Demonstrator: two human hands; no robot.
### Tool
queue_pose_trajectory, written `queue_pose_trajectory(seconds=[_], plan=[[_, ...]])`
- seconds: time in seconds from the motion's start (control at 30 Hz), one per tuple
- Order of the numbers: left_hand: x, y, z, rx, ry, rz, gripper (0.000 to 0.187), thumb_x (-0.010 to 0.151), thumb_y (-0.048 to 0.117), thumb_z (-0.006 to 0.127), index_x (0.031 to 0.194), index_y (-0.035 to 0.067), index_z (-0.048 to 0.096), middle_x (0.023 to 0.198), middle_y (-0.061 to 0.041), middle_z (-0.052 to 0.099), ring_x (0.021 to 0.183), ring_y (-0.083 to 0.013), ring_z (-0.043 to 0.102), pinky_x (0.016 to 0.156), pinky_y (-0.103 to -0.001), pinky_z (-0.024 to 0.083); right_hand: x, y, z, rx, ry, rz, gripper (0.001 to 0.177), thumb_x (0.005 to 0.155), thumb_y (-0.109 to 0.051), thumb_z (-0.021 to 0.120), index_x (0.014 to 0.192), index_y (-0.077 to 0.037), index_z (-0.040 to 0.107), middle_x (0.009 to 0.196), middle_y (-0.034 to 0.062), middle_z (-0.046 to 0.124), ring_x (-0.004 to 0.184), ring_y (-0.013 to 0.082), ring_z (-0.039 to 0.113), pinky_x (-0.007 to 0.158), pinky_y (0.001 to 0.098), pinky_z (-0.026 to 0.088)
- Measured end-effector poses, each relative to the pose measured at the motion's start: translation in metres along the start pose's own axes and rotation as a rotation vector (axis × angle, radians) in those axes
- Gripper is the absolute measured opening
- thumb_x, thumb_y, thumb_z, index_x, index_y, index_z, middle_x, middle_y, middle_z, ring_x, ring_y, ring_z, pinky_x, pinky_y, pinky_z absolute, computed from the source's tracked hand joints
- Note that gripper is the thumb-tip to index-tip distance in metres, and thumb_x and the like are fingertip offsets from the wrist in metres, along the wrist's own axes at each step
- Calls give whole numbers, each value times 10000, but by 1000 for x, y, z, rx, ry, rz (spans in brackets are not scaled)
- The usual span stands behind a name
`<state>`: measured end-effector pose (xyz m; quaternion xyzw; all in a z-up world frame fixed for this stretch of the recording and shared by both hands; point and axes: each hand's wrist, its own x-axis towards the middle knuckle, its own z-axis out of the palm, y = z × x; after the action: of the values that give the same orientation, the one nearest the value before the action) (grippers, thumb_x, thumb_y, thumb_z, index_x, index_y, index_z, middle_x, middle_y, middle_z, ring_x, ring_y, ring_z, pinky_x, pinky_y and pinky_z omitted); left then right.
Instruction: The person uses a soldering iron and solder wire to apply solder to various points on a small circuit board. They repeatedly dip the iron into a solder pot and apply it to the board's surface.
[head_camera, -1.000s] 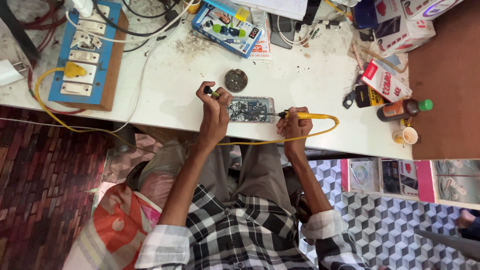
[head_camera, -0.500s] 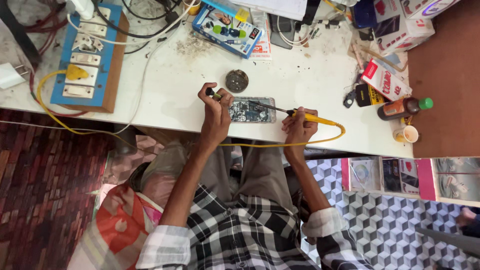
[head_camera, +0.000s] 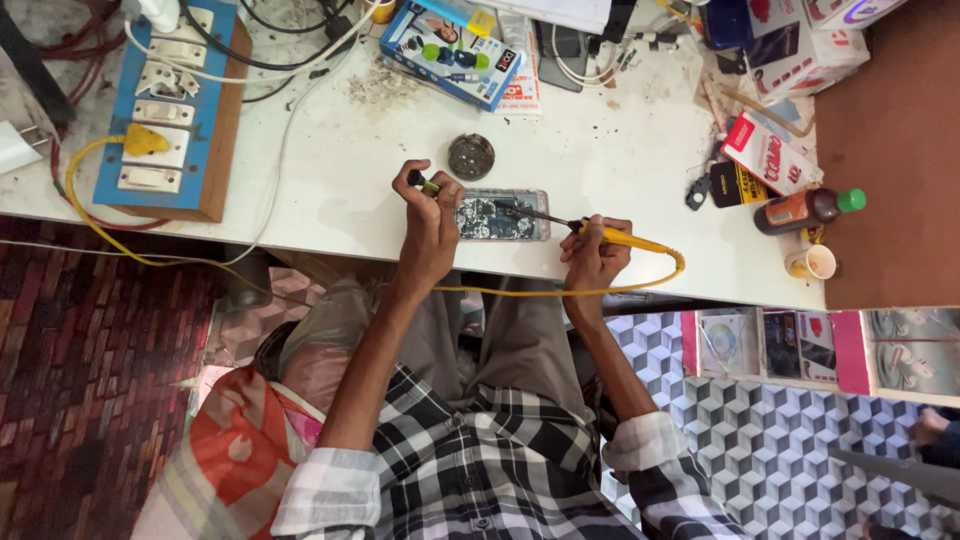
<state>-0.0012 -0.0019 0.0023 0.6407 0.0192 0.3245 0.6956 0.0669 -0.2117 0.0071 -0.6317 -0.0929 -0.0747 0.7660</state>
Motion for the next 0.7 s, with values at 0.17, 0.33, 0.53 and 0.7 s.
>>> queue_pose_trajectory(seconds=[0.17,0.33,0.53,0.7], plan=[[-2,-4,-3,-35,18,-11,352,1124,57,391,1398,82,173,995,-89,477,922,-167,478,880,-312,467,-2,-2,4,8,-11,27,178,1109,-198,528,1034,-53,457,683,83,588,540,107,543,501,226,431],[0,-8,-2,6,12,-52,347,1153,99,413,1396,98,166,936,-81,492,885,-154,451,845,-307,439,-3,-3,0,-22,36,30,183,1098,-188,542,1007,-54,457,674,66,576,535,93,525,492,228,430],[-2,-4,-3,22,0,22,283,1165,84,394,1363,110,193,925,-80,446,882,-158,428,868,-314,416,-6,-1,1,-14,98,-71,185,1105,-170,551,989,-64,454,681,24,510,548,62,436,485,219,340],[1,0,0,-17,0,29,284,1162,68,387,1365,112,194,948,-76,432,894,-158,433,883,-319,420,1,-3,-3,147,166,-40,211,1103,-204,555,973,-75,452,712,-1,468,550,58,416,477,219,329]])
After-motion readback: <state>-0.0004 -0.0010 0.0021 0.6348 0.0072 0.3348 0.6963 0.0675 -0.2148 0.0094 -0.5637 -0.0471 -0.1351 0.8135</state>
